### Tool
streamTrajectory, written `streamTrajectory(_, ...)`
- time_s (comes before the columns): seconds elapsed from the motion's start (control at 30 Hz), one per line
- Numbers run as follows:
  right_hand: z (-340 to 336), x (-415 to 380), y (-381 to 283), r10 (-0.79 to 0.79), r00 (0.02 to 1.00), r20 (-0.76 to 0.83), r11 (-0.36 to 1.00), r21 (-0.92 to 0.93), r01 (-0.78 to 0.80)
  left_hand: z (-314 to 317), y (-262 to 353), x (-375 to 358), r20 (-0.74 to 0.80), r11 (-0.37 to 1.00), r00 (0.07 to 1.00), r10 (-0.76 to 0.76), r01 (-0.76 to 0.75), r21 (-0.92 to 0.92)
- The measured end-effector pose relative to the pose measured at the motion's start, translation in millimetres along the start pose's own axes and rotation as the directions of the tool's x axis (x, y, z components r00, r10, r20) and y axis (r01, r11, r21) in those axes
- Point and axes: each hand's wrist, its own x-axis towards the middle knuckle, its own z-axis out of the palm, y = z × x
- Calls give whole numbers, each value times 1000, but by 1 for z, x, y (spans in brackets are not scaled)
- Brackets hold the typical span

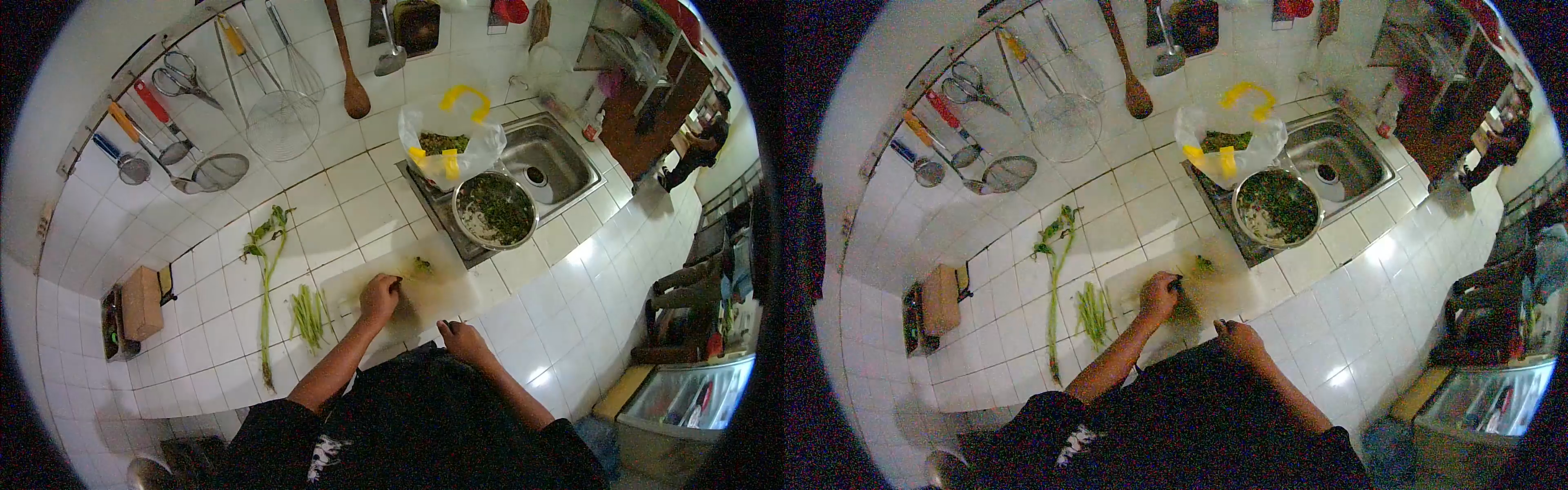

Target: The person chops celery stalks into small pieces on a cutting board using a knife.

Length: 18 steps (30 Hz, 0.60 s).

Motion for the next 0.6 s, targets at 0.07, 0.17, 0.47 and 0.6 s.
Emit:
streamTrajectory(0.07,6,5,3,-10,1000,5,1000,3,10,-2,1,1,-36,999,999,5,-7,-31)
streamTrajectory(0.17,-2,-5,-13,35,999,17,999,0,-35,-3,-2,-1,-19,1000,1000,-9,9,-1)
streamTrajectory(0.47,4,15,-17,32,999,-5,991,-127,-32,5,-9,-2,-15,1000,1000,-13,14,26)
streamTrajectory(0.6,-1,4,-8,26,1000,11,995,-102,-25,-1,-6,-4,-50,999,998,-39,40,9)
